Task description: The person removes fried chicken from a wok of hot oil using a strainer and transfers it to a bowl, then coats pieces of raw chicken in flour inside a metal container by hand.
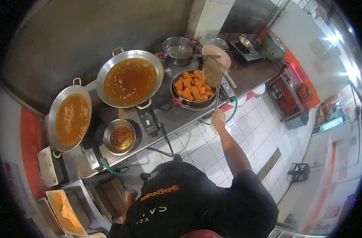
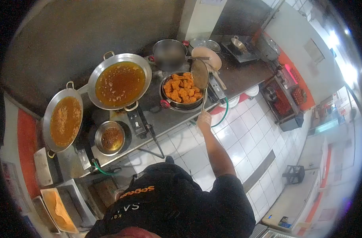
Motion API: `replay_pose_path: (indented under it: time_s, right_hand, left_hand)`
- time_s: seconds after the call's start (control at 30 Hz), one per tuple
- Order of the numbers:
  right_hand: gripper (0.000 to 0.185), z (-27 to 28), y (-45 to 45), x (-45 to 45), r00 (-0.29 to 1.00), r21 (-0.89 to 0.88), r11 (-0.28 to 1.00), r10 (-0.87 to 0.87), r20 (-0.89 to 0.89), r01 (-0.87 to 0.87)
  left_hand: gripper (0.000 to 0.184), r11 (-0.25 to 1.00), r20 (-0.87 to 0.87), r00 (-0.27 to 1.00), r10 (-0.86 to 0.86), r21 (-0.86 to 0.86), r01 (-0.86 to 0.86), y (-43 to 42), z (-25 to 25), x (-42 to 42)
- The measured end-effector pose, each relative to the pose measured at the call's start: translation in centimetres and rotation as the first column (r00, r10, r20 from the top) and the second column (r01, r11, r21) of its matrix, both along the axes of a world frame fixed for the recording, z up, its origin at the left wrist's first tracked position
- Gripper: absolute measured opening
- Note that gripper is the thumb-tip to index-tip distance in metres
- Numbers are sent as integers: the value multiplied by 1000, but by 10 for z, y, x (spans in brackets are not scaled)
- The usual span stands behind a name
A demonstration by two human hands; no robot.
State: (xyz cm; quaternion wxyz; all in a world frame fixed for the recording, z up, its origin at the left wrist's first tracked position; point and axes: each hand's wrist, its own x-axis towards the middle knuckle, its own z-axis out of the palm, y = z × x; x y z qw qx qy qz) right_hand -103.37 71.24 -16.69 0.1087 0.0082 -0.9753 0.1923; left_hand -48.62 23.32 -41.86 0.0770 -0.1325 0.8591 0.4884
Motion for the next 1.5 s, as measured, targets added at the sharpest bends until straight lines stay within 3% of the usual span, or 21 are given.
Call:
replay_pose_path:
  time_s: [0.07,0.23,0.33,0.37,0.4,0.47,0.57,0.6,0.73,0.8,0.93,0.97,1.03,1.07,1.1,1.17,1.3,1.33,1.37,1.4,1.5]
  right_hand:
    - [17,9,2,-2,998,103,994,36,56,-42]
    - [9,-10,5,-8,999,132,991,-37,29,33]
    - [16,-15,7,-6,987,-59,985,161,-8,-161]
    - [16,1,2,3,963,-691,712,81,257,125]
    - [15,27,-10,16,849,-872,90,200,488,481]
    - [22,63,-45,42,840,-840,-30,34,541,542]
    - [35,48,-49,73,875,-973,-23,442,195,229]
    - [37,96,-86,98,847,-925,-114,455,274,361]
    - [32,149,-212,133,758,-919,20,558,337,394]
    - [28,152,-272,134,745,-927,283,555,369,248]
    - [16,165,-404,143,529,-952,182,798,290,246]
    - [16,154,-442,140,558,-942,315,764,326,119]
    - [9,130,-508,134,334,-979,175,921,200,103]
    - [9,105,-543,129,409,-934,334,875,259,-123]
    - [10,80,-579,124,493,-807,501,812,313,-312]
    - [9,17,-631,100,359,-141,376,924,130,-916]
    - [16,25,-685,138,400,44,400,892,213,-915]
    - [17,9,-694,141,366,-472,464,885,289,-749]
    - [19,-8,-702,144,294,-833,436,891,346,-340]
    - [21,-8,-708,151,202,-926,329,909,364,187]
    - [11,0,-721,158,178,-793,480,802,570,375]
  left_hand:
    - [14,811,93,944,-316,-490,320,6,1,19]
    - [16,785,266,936,-230,-518,340,0,-11,27]
    - [17,795,303,933,-197,-507,332,-2,-15,32]
    - [18,796,313,931,-185,-507,329,-3,-16,35]
    - [18,800,322,930,-175,-505,325,-4,-17,37]
    - [19,812,342,929,-140,-497,305,-3,-20,42]
    - [21,831,377,924,-58,-495,254,0,-26,61]
    - [21,838,394,919,-28,-492,237,2,-30,68]
    - [23,874,479,868,131,-468,126,16,-37,105]
    - [24,883,504,842,191,-463,77,21,-37,116]
    - [27,897,532,800,275,-442,-14,28,-36,141]
    - [27,900,537,792,291,-435,-36,31,-37,149]
    - [28,902,546,772,325,-424,-80,40,-37,165]
    - [29,903,551,763,337,-420,-95,45,-36,172]
    - [30,903,557,753,350,-415,-113,51,-35,179]
    - [31,903,566,733,377,-402,-154,63,-29,193]
    - [33,895,589,685,428,-380,-233,81,-19,210]
    - [34,891,592,674,442,-378,-252,83,-21,215]
    - [34,886,594,664,455,-377,-270,86,-23,219]
    - [35,882,598,652,466,-377,-284,88,-26,223]
    - [37,871,596,637,490,-373,-321,92,-21,226]
